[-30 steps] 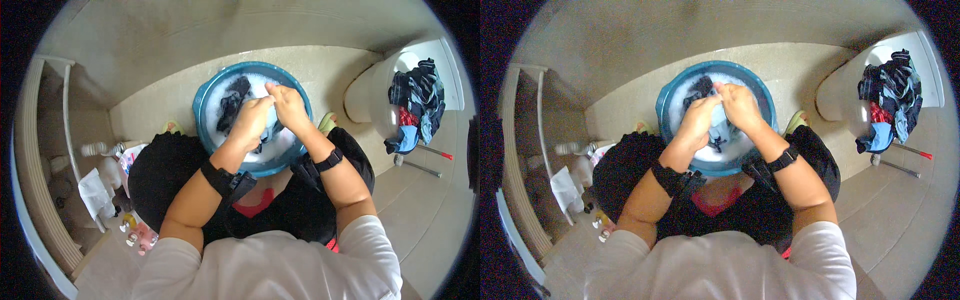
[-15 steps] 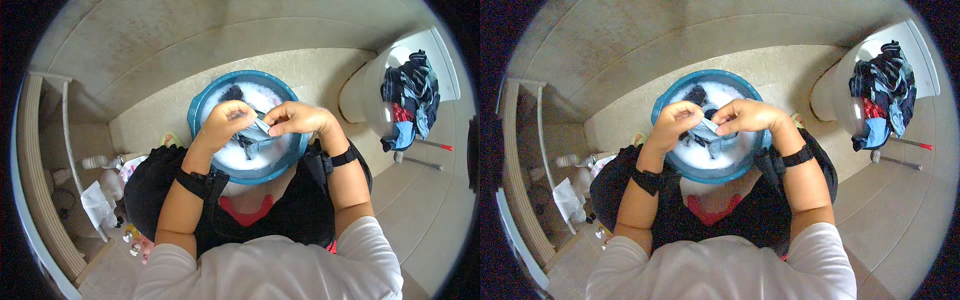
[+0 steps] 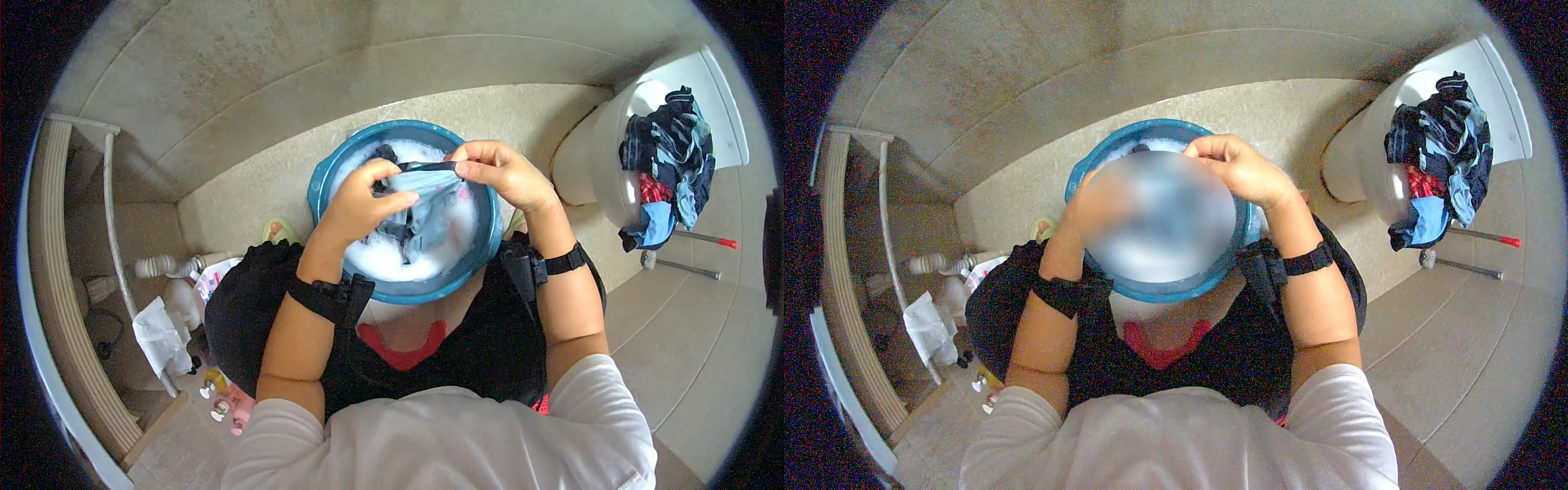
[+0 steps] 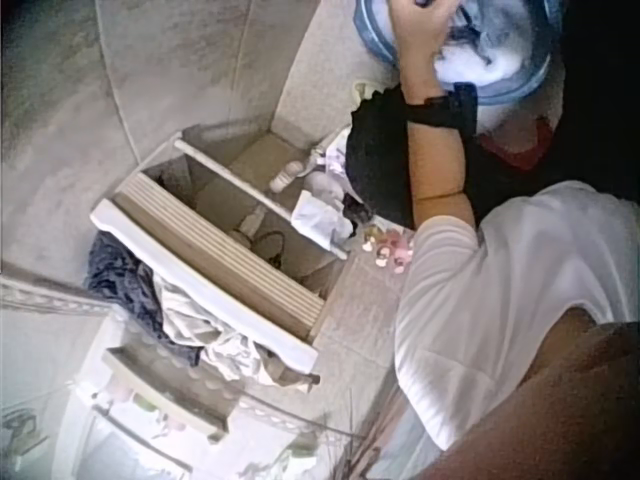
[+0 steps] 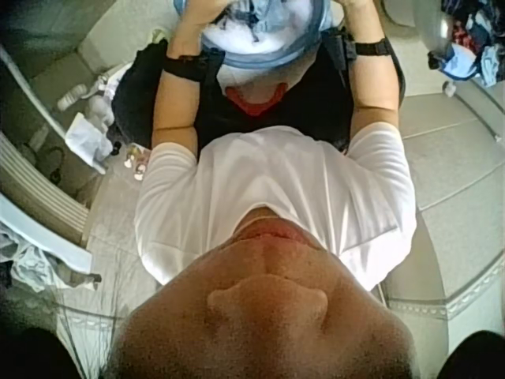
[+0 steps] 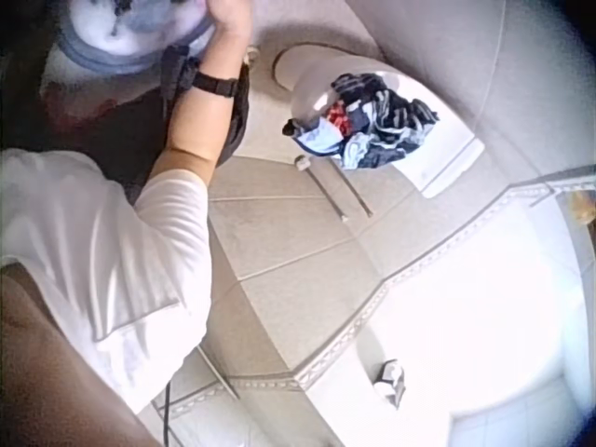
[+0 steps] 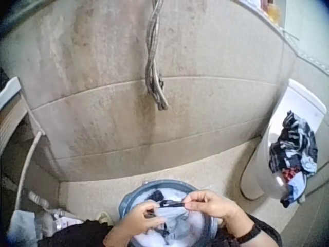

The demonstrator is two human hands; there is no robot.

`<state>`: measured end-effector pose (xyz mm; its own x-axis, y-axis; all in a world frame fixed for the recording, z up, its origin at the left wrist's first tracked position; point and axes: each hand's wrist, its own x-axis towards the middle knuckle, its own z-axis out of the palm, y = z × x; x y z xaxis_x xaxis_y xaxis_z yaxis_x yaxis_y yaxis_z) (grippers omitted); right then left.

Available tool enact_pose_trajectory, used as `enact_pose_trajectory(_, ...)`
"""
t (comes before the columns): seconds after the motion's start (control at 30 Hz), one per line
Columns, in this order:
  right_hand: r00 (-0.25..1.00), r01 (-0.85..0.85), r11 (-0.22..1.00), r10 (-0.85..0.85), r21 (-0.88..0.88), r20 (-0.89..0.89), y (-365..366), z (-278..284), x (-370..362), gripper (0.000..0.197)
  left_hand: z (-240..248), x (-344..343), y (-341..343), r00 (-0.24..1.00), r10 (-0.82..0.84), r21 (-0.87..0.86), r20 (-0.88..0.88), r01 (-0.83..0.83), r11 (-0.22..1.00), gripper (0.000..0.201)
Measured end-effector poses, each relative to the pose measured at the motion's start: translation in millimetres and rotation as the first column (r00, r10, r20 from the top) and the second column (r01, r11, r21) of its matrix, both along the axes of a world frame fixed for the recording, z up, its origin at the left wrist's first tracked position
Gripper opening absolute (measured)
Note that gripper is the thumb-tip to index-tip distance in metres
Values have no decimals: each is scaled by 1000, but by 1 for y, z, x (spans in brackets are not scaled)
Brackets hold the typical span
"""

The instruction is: The person hand-washes clothes by scrubbing, rubbing, and wringing garments in a basin of soapy water, then places a piece of clothing onto a toilet lid.

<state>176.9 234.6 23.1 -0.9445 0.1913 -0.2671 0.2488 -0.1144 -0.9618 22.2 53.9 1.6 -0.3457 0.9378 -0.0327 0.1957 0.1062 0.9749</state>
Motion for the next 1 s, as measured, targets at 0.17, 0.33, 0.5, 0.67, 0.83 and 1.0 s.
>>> enact_pose_trajectory(0.17,999,37,996,-38,77,9,-7,4,-3,20,-6,-2,-2,889,24,45,457,-51,998,24)
enact_pose_trajectory(0.33,993,114,990,-112,80,-31,-16,2,-11,19,8,17,6,675,9,112,738,-136,984,30)
enact_pose_trajectory(0.5,986,149,988,-152,-38,-69,-20,0,-15,14,4,11,2,815,-113,-22,568,153,988,32)
enact_pose_trajectory(0.67,979,186,983,-186,-12,-78,-19,-5,-17,14,3,13,6,653,-12,14,757,3,1000,30)
enact_pose_trajectory(0.83,986,141,985,-130,103,-107,-22,5,-19,21,-2,12,8,637,15,39,771,-70,997,27)
enact_pose_trajectory(1.0,999,49,978,-51,204,5,-26,6,-18,26,-12,8,8,565,46,12,824,-99,995,24)
